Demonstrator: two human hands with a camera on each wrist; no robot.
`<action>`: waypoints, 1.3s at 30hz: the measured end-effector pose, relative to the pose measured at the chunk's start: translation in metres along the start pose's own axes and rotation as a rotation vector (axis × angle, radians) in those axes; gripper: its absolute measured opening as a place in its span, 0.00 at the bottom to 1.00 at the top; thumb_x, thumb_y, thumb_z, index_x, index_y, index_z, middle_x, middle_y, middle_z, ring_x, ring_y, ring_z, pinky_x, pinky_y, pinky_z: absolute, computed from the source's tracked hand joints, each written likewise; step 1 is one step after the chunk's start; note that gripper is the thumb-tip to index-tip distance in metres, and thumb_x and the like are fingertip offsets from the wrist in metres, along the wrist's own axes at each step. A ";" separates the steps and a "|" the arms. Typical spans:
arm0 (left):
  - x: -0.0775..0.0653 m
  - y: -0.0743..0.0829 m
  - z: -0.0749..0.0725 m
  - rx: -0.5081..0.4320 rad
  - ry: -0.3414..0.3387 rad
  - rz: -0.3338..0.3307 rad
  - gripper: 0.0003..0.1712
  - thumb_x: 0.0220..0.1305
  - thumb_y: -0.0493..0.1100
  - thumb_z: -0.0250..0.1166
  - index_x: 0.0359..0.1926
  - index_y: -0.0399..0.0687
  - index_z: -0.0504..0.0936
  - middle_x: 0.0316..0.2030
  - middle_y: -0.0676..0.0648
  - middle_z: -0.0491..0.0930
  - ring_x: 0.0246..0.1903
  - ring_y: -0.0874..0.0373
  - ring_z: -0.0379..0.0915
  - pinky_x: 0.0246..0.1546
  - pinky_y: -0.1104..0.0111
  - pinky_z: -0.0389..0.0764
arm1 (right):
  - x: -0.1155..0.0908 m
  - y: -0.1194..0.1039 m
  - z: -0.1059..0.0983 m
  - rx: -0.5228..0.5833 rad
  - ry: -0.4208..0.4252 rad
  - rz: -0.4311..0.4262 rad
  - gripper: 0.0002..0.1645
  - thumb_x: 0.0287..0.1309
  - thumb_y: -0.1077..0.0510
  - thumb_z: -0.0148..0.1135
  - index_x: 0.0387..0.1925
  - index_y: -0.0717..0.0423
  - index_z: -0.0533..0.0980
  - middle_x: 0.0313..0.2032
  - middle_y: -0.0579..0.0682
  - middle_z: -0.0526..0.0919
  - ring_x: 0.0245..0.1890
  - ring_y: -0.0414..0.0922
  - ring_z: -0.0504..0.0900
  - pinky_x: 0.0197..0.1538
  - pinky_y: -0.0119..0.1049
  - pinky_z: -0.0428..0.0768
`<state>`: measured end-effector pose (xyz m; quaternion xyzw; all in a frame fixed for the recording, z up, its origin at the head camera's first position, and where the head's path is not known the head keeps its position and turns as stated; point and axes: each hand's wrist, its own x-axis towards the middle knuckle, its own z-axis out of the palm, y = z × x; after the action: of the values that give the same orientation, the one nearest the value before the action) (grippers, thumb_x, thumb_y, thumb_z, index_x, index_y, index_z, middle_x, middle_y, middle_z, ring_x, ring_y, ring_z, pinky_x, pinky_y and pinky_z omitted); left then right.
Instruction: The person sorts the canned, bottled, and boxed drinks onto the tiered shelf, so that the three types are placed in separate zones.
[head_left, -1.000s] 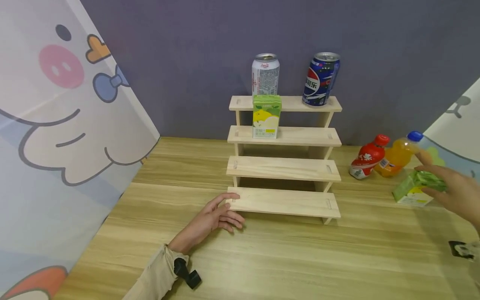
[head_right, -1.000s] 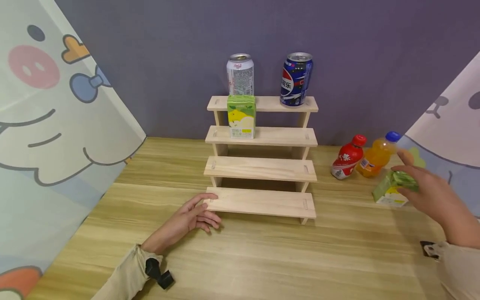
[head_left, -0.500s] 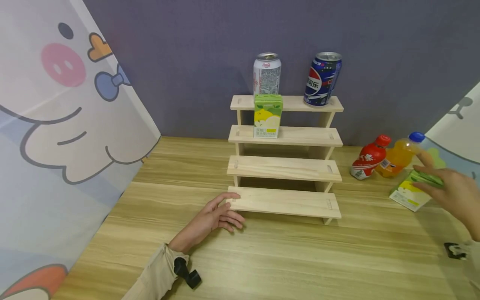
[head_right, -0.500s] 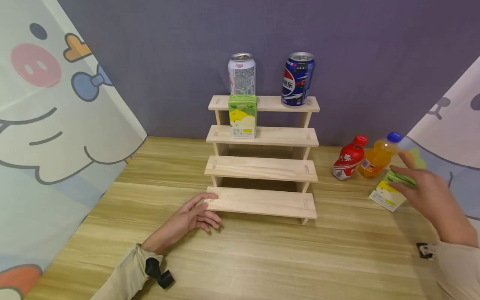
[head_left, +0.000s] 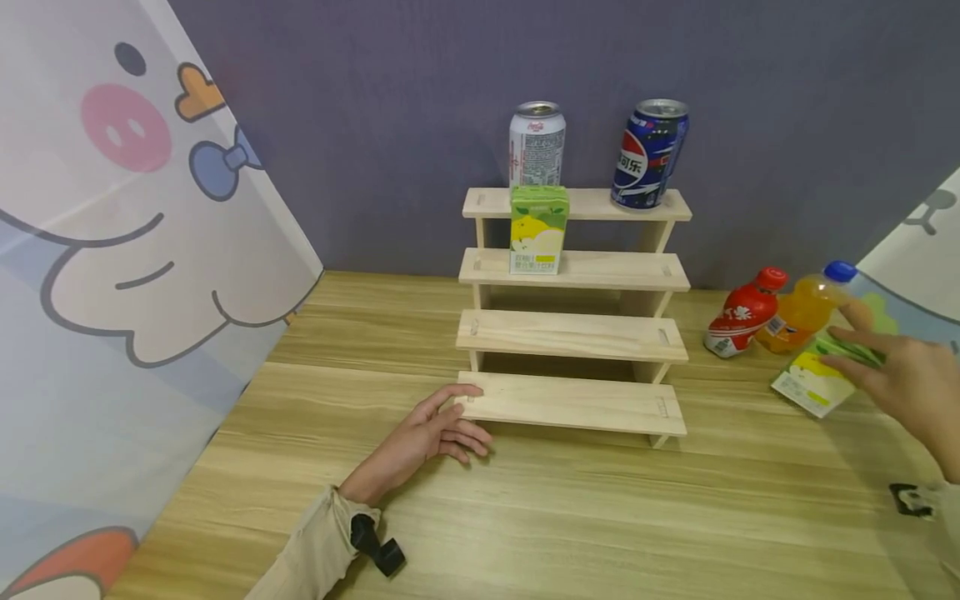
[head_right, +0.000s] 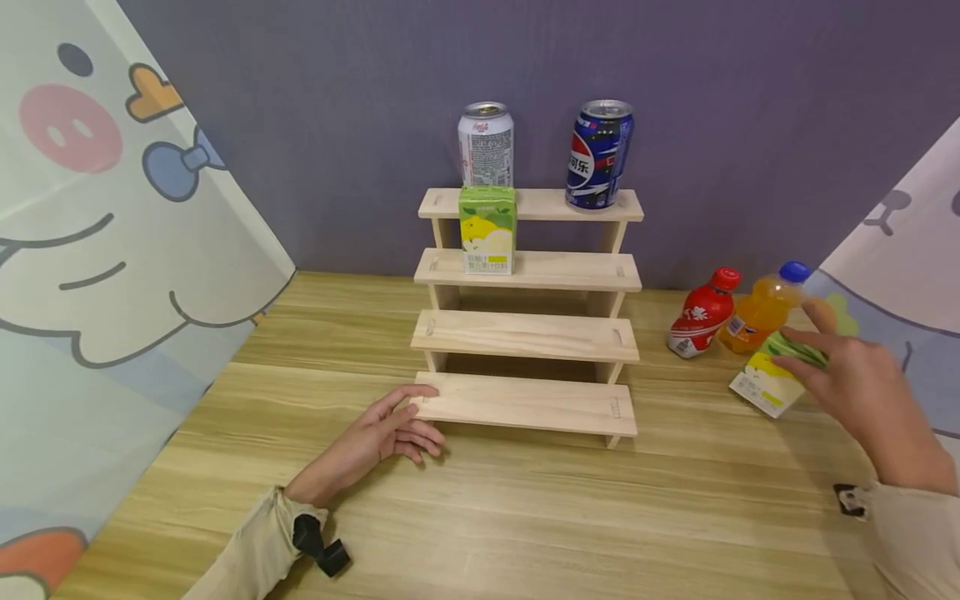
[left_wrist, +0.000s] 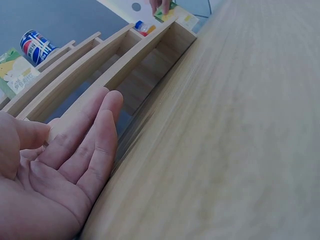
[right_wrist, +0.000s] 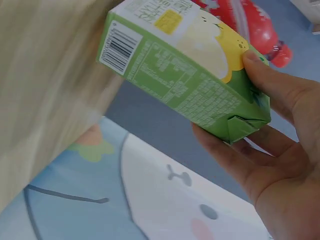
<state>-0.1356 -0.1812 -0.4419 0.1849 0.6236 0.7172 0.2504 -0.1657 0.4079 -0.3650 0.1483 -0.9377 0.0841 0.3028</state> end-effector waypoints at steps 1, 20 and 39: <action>0.000 0.000 0.000 -0.001 0.000 0.000 0.24 0.82 0.49 0.42 0.73 0.50 0.60 0.48 0.32 0.83 0.46 0.38 0.82 0.40 0.58 0.84 | 0.002 -0.002 -0.002 -0.014 0.019 -0.008 0.56 0.60 0.20 0.43 0.43 0.72 0.82 0.04 0.38 0.51 0.05 0.35 0.45 0.08 0.30 0.49; 0.000 0.001 0.001 0.008 -0.006 0.011 0.24 0.82 0.49 0.41 0.73 0.50 0.60 0.48 0.32 0.83 0.46 0.38 0.82 0.40 0.57 0.84 | 0.026 -0.044 -0.022 0.026 0.092 -0.125 0.50 0.64 0.25 0.46 0.42 0.70 0.82 0.41 0.77 0.81 0.09 0.24 0.47 0.09 0.28 0.51; 0.000 0.000 0.000 0.003 -0.014 0.010 0.24 0.82 0.48 0.41 0.73 0.49 0.59 0.48 0.32 0.83 0.47 0.38 0.82 0.41 0.58 0.84 | 0.075 -0.100 -0.050 0.090 0.106 -0.212 0.23 0.43 0.68 0.78 0.45 0.66 0.83 0.37 0.65 0.86 0.27 0.57 0.81 0.29 0.25 0.69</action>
<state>-0.1357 -0.1816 -0.4419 0.1933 0.6220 0.7161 0.2509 -0.1632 0.3091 -0.2737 0.2552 -0.8947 0.1015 0.3522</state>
